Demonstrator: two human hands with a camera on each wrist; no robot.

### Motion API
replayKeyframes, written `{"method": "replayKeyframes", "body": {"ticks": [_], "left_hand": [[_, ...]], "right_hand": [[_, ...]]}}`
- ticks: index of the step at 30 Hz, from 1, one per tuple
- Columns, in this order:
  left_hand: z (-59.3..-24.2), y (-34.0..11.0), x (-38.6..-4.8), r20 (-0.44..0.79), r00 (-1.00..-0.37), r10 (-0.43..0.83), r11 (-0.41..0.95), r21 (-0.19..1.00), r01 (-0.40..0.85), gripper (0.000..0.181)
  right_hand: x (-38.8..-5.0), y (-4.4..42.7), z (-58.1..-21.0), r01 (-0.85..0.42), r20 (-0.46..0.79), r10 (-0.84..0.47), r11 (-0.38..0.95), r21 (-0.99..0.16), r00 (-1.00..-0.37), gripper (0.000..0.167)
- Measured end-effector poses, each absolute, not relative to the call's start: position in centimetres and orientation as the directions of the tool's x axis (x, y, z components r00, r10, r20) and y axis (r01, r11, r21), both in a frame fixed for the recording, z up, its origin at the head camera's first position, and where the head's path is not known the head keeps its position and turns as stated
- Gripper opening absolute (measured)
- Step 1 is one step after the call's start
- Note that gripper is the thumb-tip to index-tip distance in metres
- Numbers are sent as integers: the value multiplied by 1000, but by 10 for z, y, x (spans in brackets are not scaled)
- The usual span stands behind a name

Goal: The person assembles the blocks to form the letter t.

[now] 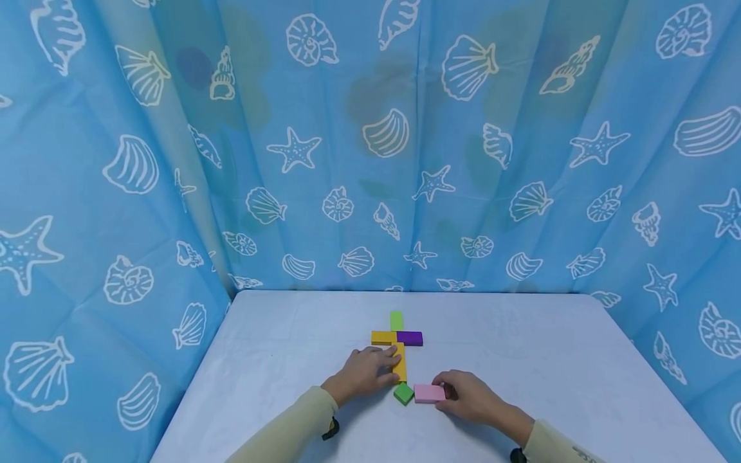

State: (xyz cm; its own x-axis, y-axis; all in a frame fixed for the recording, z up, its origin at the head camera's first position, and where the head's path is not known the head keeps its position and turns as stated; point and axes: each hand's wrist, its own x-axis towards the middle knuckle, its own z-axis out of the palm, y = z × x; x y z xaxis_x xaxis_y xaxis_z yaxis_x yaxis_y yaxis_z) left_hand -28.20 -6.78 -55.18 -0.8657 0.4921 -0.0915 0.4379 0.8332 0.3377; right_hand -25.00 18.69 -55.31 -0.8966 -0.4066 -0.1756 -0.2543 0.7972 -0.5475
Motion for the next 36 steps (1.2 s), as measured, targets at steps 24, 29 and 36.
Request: {"method": "replayKeyframes", "body": {"ticks": [24,29,36], "left_hand": [[-549,-65,-294,-73,-859,507,833,298,467,46],[-549,-67,-297,-39,-855,518,818,315,481,42],[-545,-70,-297,-36,-845,533,800,345,490,36]], "right_hand": [[-245,198,-554,-182,-179,-375,747,-640,-910,58],[-246,206,-554,-192,-161,-378,737,-648,-912,59],[-249,217,-553,-218,-107,-383,711,-668,-918,61]]}}
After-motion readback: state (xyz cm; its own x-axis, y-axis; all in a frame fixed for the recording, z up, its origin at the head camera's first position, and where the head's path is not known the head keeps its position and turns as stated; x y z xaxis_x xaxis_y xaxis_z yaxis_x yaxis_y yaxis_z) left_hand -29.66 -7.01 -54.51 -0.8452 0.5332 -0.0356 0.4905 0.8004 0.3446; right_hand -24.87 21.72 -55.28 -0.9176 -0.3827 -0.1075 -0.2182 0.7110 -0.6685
